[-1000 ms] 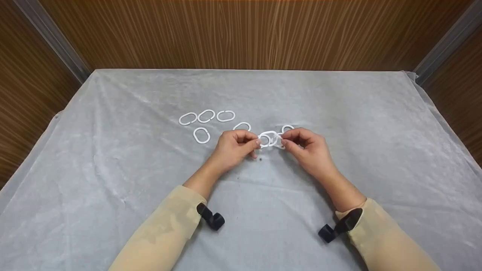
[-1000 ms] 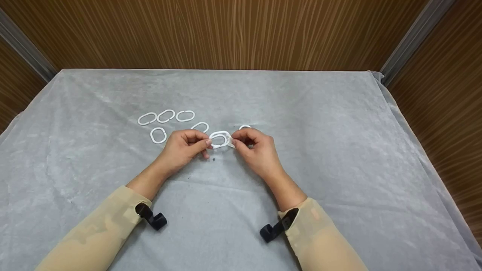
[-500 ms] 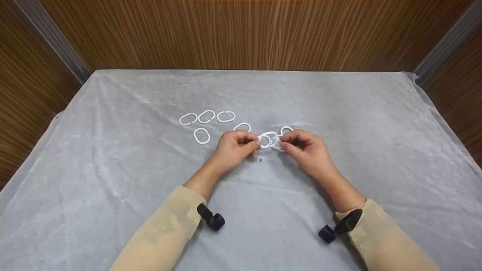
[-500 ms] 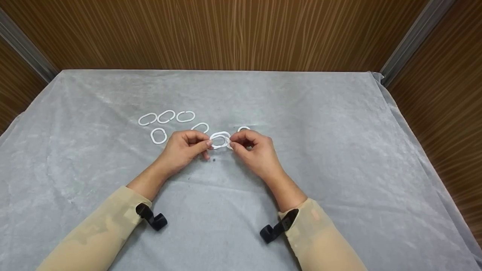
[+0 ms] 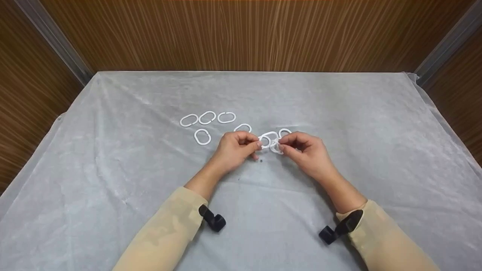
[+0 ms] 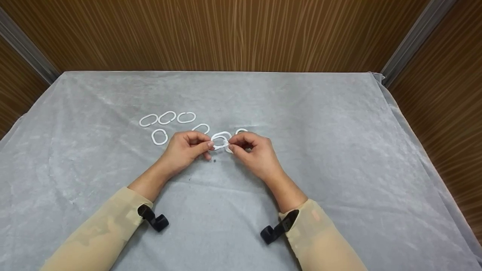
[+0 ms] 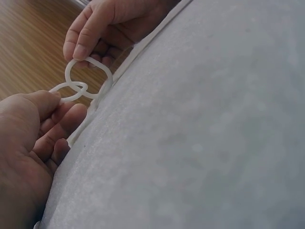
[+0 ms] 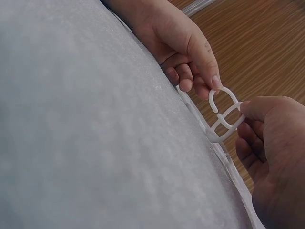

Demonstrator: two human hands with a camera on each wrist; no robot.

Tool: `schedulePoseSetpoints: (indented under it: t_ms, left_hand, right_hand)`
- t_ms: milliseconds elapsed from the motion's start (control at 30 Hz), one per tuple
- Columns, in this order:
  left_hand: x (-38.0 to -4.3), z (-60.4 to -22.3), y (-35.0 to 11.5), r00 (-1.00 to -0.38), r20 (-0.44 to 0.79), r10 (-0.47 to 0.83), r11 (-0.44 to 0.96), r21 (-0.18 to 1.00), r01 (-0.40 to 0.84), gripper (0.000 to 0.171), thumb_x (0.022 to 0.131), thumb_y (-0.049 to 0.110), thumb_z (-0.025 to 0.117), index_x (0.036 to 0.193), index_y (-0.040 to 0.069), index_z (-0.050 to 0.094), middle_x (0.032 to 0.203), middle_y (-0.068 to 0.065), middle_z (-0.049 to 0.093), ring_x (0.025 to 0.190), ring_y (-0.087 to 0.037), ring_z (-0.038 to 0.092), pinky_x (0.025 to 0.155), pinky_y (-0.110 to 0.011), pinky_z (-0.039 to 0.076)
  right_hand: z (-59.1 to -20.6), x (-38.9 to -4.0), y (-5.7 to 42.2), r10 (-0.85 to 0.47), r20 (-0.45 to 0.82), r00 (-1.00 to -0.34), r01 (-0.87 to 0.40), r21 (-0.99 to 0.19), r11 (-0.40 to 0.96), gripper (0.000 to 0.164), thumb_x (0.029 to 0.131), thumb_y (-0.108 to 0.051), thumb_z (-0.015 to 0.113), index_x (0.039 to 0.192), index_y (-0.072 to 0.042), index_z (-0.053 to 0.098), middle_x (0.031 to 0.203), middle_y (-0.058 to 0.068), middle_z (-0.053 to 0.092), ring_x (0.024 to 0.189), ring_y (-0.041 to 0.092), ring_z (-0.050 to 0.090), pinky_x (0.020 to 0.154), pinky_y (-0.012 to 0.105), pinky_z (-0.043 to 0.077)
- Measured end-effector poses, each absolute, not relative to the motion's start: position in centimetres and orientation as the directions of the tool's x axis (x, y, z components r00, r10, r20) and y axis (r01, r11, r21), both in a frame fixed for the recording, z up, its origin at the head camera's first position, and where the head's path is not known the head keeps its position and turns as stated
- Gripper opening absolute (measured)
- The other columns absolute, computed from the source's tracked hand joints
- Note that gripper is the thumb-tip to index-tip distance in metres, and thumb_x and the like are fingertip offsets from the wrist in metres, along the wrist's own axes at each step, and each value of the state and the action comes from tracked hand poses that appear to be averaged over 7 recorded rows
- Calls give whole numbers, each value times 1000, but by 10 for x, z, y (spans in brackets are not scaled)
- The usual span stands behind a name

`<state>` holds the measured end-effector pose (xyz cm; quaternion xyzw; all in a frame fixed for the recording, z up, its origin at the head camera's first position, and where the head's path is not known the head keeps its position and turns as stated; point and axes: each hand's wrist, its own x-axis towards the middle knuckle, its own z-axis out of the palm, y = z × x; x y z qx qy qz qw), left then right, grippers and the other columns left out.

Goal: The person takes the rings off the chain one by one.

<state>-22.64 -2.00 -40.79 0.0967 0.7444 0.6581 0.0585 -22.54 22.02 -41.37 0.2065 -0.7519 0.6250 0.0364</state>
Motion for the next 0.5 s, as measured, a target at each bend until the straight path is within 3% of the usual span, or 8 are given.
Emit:
schedulePoseSetpoints:
  t_ms: [500]
  left_hand:
    - [-227, -406, -19, -977, 18, 212, 156, 986, 52, 6, 96, 3, 77, 98, -3, 77, 83, -14, 76, 61, -10, 69, 61, -21, 54]
  right_hand:
    - [-412, -225, 219, -283, 290, -914, -345, -924, 165, 9, 91, 5, 80, 97, -1, 78, 87, 7, 75, 77, 12, 64, 68, 20, 52]
